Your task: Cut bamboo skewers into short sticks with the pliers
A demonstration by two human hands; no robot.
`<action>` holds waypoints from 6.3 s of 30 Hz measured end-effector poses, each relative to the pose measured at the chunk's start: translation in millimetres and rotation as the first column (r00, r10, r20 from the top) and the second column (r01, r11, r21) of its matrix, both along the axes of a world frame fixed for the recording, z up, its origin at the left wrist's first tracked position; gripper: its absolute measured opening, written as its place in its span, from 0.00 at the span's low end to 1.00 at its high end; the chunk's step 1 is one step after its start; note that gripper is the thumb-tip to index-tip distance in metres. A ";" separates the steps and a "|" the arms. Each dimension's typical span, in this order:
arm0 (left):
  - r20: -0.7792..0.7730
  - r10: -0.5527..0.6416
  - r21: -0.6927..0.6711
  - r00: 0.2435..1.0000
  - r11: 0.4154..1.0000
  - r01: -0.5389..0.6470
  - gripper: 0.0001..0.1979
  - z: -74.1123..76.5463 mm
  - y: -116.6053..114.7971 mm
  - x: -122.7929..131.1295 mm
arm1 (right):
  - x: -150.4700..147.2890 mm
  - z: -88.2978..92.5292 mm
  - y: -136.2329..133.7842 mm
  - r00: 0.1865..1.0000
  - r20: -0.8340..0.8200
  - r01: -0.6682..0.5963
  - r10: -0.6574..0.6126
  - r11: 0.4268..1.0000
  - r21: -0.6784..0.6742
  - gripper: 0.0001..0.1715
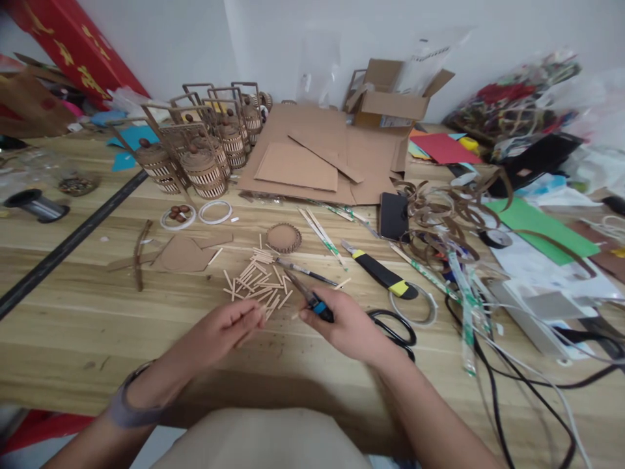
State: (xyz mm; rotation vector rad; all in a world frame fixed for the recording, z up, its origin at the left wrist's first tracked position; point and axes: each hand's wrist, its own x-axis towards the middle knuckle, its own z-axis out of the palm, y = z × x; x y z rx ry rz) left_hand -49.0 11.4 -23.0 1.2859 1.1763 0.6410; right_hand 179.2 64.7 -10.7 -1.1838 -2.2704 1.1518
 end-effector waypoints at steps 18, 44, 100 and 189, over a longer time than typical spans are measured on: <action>0.302 0.020 -0.267 0.953 0.961 0.064 0.26 -31.2 11.9 23.0 | -25.4 -2.2 -4.1 0.982 0.006 -0.188 0.188 0.982 0.019 0.35; 0.394 0.468 -0.331 0.791 0.875 -0.353 0.08 -29.2 12.6 40.8 | -38.9 -31.2 -19.8 0.994 0.038 0.080 -0.104 0.910 0.407 0.35; 0.362 0.114 -0.304 0.925 0.953 0.002 0.19 -12.6 -5.7 36.0 | -10.4 21.3 -5.6 0.998 -0.015 -0.047 0.056 0.624 -0.780 0.12; -0.776 0.033 0.258 0.629 0.927 0.271 0.13 -3.0 4.4 32.8 | -21.9 -28.7 -12.8 0.913 0.300 0.084 -0.277 0.846 0.526 0.07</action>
